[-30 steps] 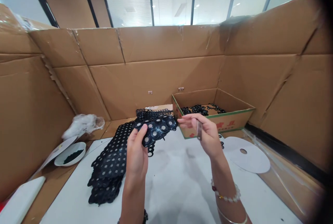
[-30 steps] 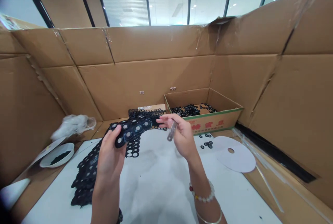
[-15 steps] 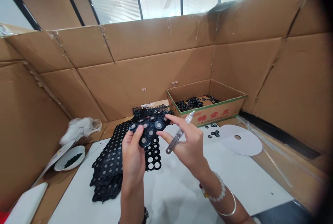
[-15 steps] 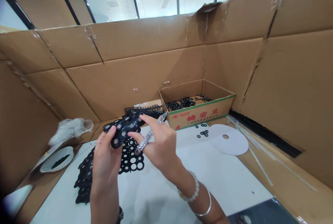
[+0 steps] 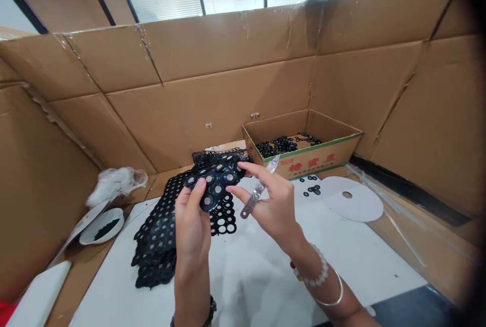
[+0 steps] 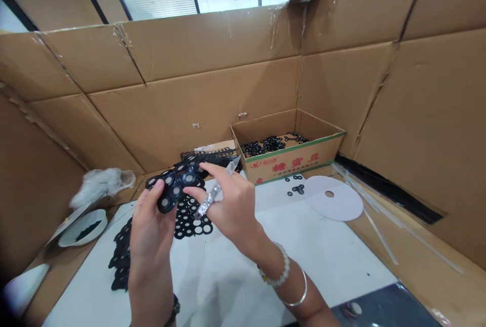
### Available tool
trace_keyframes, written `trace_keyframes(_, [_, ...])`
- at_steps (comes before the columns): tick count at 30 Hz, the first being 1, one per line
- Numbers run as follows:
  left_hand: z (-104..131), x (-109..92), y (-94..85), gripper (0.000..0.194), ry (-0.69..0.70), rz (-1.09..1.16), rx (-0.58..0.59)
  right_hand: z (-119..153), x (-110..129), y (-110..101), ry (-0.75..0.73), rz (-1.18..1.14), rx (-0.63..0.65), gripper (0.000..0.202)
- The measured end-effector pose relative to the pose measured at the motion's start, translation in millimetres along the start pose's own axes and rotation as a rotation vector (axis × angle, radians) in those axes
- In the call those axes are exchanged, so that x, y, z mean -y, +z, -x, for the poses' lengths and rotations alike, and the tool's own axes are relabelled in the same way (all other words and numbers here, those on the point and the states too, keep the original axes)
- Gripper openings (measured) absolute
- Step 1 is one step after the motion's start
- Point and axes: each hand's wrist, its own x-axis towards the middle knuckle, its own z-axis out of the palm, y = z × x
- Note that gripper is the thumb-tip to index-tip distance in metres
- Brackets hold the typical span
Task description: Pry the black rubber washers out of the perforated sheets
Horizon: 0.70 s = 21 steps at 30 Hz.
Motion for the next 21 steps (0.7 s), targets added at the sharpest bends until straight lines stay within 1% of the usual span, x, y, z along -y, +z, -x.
trace_keyframes(6, [3.3, -0.3, -0.4, 0.028, 0.017, 0.01, -0.001, 0.7, 0.5, 0.4, -0.012, -0.007, 0.009, 0.035])
trace_keyframes(13, [4.4, -0.2, -0.2, 0.026, 0.055, 0.025, 0.035, 3.5, -0.1, 0.6, 0.029, -0.047, 0.055, 0.033])
trace_keyframes(21, [2.1, 2.4, -2.3, 0.015, 0.081, 0.021, 0.045, 3.5, -2.6, 5.7, 0.064, -0.106, 0.096, 0.03])
